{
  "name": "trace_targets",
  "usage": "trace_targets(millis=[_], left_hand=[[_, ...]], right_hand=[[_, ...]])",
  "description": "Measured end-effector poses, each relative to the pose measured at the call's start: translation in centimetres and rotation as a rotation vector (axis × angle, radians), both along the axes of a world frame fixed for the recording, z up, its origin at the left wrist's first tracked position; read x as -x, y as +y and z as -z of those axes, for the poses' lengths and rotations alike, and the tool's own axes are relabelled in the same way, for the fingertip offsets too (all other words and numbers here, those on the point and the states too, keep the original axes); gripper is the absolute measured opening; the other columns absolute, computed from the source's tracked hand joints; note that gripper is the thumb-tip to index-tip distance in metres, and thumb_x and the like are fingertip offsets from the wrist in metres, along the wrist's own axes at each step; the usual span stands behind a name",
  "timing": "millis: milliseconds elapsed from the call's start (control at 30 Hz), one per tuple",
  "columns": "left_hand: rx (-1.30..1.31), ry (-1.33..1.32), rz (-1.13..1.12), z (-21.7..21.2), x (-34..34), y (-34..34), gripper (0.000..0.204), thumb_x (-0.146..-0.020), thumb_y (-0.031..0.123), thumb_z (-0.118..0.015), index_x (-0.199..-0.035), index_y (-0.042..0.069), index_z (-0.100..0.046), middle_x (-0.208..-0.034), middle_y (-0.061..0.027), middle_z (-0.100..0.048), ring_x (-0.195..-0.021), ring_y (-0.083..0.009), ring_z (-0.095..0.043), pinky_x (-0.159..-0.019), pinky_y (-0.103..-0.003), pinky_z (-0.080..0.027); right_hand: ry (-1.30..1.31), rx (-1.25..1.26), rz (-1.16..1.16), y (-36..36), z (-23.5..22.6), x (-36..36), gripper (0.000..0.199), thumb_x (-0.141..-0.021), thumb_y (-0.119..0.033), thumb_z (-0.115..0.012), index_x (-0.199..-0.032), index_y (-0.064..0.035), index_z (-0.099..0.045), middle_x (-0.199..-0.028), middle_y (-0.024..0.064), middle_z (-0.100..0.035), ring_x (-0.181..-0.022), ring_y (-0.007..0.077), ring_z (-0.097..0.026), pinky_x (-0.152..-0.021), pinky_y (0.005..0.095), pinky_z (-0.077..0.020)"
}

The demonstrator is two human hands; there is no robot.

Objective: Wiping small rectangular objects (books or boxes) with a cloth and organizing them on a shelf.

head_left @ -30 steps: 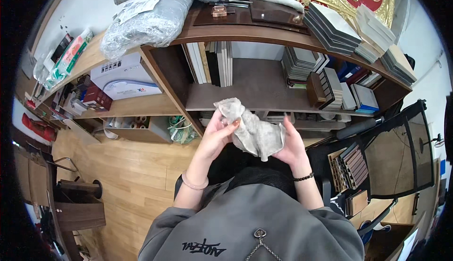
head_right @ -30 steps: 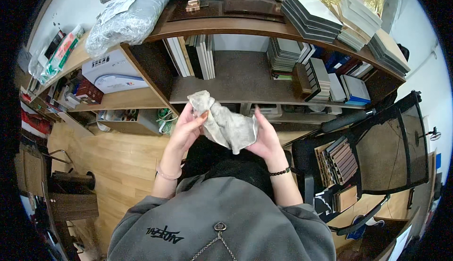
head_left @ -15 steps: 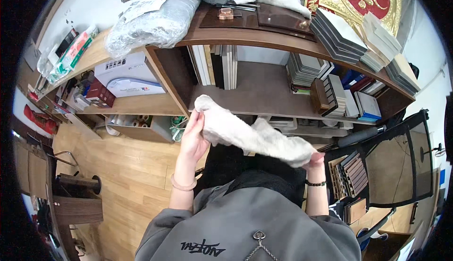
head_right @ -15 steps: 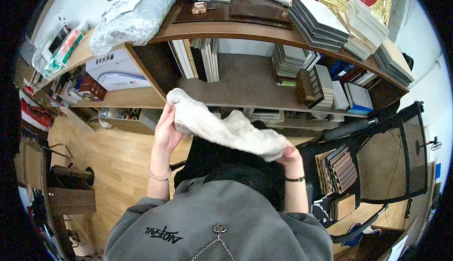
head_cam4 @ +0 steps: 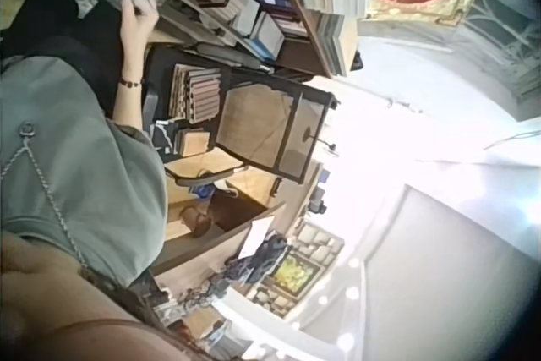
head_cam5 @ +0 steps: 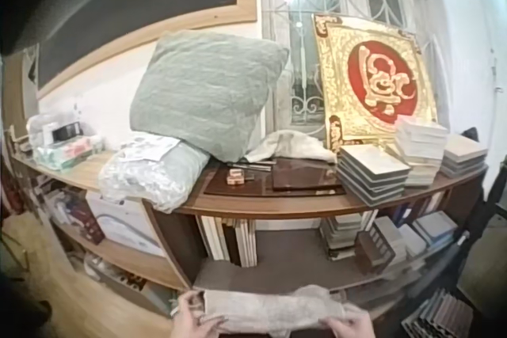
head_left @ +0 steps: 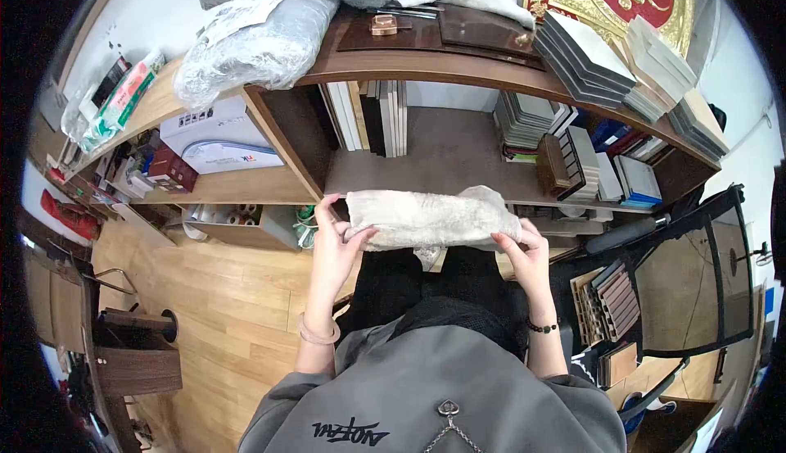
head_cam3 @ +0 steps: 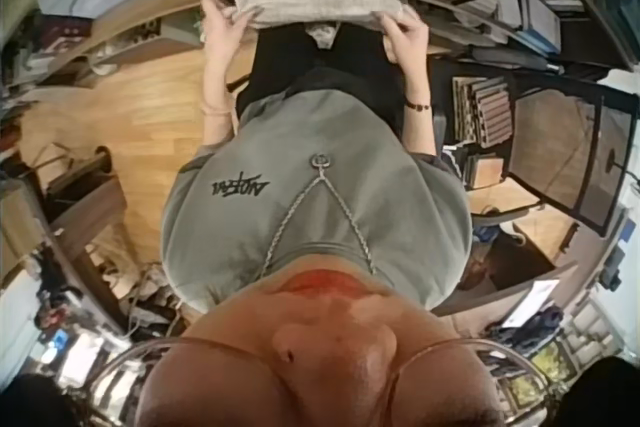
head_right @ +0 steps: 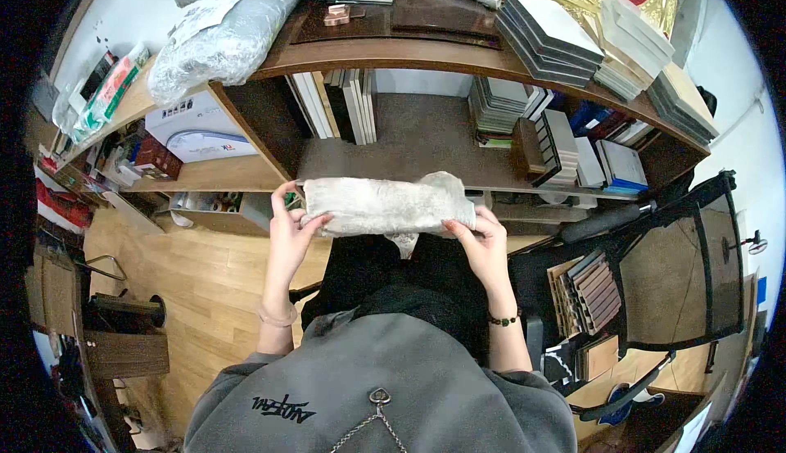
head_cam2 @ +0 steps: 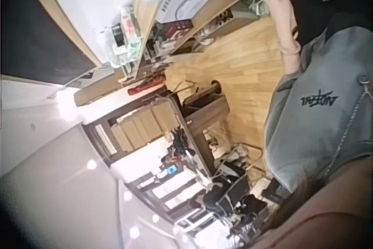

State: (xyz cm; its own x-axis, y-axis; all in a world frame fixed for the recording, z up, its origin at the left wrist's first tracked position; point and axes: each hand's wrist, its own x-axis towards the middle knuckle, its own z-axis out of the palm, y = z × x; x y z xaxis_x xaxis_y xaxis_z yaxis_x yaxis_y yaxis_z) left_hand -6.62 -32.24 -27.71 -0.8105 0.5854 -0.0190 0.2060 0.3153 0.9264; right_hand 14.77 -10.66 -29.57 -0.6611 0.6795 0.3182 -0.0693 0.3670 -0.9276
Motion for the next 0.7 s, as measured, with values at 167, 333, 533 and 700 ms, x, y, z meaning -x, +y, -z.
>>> trace_targets(millis=[167, 333, 533, 700], left_hand=[[-0.517, -0.151, 0.241, 1.4, 0.2, -0.4, 0.048, -0.078, -0.012, -0.060, -0.122, -0.001, -0.046, -0.100, -0.0120, -0.061, -0.090, -0.0122, -0.060, -0.077, -0.024, -0.049], [-0.196, 0.179, 0.282, 1.8, 1.0, -0.1, 0.013, -0.077, -0.003, -0.066, -0.086, -0.003, -0.057, -0.090, -0.0065, -0.058, -0.076, -0.0092, -0.056, -0.067, -0.021, -0.046], [-0.088, -0.017, 0.090, 3.5, -0.9, 3.2, 0.011, -0.086, 0.011, -0.062, -0.086, 0.001, -0.057, -0.095, -0.0008, -0.056, -0.079, -0.0086, -0.051, -0.067, -0.026, -0.044], [-0.478, -0.363, 0.278, 5.0, -2.8, 3.6, 0.025, -0.092, 0.013, -0.052, -0.114, 0.001, -0.054, -0.111, -0.0054, -0.057, -0.102, -0.0112, -0.051, -0.090, -0.027, -0.041]], right_hand=[[0.300, -0.156, -0.007, -0.3, -1.7, 0.2, 0.015, -0.081, -0.008, -0.067, -0.092, 0.0023, -0.068, -0.089, 0.0004, -0.064, -0.074, 0.0074, -0.054, -0.074, 0.0234, -0.0445], [0.047, 0.394, -0.031, 1.6, -0.3, -0.9, 0.011, -0.082, -0.007, -0.066, -0.087, 0.0026, -0.068, -0.100, 0.0036, -0.062, -0.077, 0.0069, -0.054, -0.072, 0.0210, -0.0446], [-0.012, 0.309, -0.144, -1.9, 0.9, 5.6, 0.024, -0.082, -0.011, -0.067, -0.100, 0.0039, -0.064, -0.095, 0.0058, -0.065, -0.091, 0.0138, -0.061, -0.080, 0.0291, -0.0479], [-0.163, -0.140, -0.299, -3.2, 3.2, 11.7, 0.038, -0.077, -0.006, -0.067, -0.113, 0.0006, -0.057, -0.104, 0.0126, -0.064, -0.090, 0.0288, -0.064, -0.078, 0.0330, -0.0501]])
